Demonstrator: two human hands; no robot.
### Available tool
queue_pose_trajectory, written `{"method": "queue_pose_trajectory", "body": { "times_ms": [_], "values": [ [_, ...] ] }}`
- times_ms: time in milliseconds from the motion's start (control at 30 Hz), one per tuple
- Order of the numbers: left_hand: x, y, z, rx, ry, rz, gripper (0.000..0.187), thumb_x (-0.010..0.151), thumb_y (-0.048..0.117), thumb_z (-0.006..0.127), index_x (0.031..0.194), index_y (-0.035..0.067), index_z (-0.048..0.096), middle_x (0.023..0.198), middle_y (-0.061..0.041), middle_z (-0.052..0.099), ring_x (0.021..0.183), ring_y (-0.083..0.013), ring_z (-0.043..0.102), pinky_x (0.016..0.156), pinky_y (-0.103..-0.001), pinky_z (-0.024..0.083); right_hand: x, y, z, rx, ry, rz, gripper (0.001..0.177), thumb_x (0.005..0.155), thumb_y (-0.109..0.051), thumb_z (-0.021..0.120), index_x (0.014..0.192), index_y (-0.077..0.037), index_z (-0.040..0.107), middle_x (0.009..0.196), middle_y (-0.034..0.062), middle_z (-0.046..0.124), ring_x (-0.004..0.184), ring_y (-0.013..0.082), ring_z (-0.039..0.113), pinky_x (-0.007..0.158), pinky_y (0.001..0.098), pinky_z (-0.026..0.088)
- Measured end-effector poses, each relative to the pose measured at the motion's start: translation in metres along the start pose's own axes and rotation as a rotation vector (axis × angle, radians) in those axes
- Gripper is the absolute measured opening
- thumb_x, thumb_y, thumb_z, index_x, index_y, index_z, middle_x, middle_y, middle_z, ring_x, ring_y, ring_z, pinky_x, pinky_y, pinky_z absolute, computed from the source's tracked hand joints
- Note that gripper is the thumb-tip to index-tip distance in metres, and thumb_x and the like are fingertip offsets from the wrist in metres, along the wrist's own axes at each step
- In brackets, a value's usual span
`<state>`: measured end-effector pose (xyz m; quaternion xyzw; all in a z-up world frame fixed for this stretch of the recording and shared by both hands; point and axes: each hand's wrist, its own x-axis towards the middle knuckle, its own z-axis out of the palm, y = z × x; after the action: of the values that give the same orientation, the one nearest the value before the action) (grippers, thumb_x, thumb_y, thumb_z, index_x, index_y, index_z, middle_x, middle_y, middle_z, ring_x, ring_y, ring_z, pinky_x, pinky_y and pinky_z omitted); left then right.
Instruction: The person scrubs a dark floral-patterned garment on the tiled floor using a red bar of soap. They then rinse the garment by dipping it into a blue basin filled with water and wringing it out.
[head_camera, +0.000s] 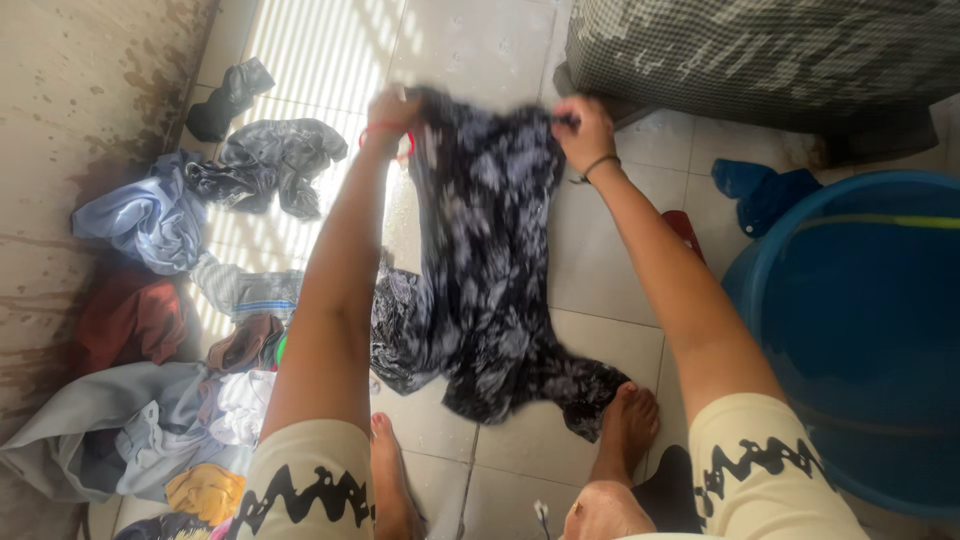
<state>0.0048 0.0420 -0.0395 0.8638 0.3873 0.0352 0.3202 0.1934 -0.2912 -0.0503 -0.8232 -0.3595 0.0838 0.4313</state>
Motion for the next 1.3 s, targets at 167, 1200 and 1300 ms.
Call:
{"method": "queue_pose_trajectory", "body": {
  "times_ms": [167,1200,1300],
  "values": [
    [-0.067,0.027,-0.015,-0.573,0.283,0.291,0.109,0.09,0.04,0.083,0.161,0.005,0.008,0.167,-0.024,0.009,0.154,-0.0404,0.014,0.123,-0.052,0.023,-0.027,-0.072,0.033,-0.192,0.302,-0.22,0.047,0.088,-0.001,0.072,0.133,-0.009,0.063,0.145,0.0294,0.045,0.128,0.0463,0.047,0.108,0.0512,0.04],
    [-0.185,-0.019,0.153,0.459,0.304,0.374,0.069,0.106,0.055,0.054,0.164,0.022,0.035,0.175,-0.019,0.019,0.164,-0.0406,0.011,0.131,-0.061,0.007,-0.101,-0.001,0.14,-0.324,-0.183,0.043,0.066,0.11,-0.049,0.033,0.164,-0.012,0.029,0.171,0.017,0.018,0.157,0.0406,0.014,0.126,0.0567,0.011],
    [-0.302,-0.025,0.183,0.243,-0.002,0.277,0.074,0.096,0.057,0.053,0.159,0.023,0.034,0.168,-0.015,0.018,0.154,-0.0401,0.013,0.117,-0.068,0.007,-0.18,-0.002,0.094,-0.294,-0.178,-0.178,0.065,0.11,-0.048,0.035,0.163,-0.012,0.029,0.172,0.0183,0.022,0.158,0.0406,0.018,0.128,0.0548,0.017]
  ]
}}
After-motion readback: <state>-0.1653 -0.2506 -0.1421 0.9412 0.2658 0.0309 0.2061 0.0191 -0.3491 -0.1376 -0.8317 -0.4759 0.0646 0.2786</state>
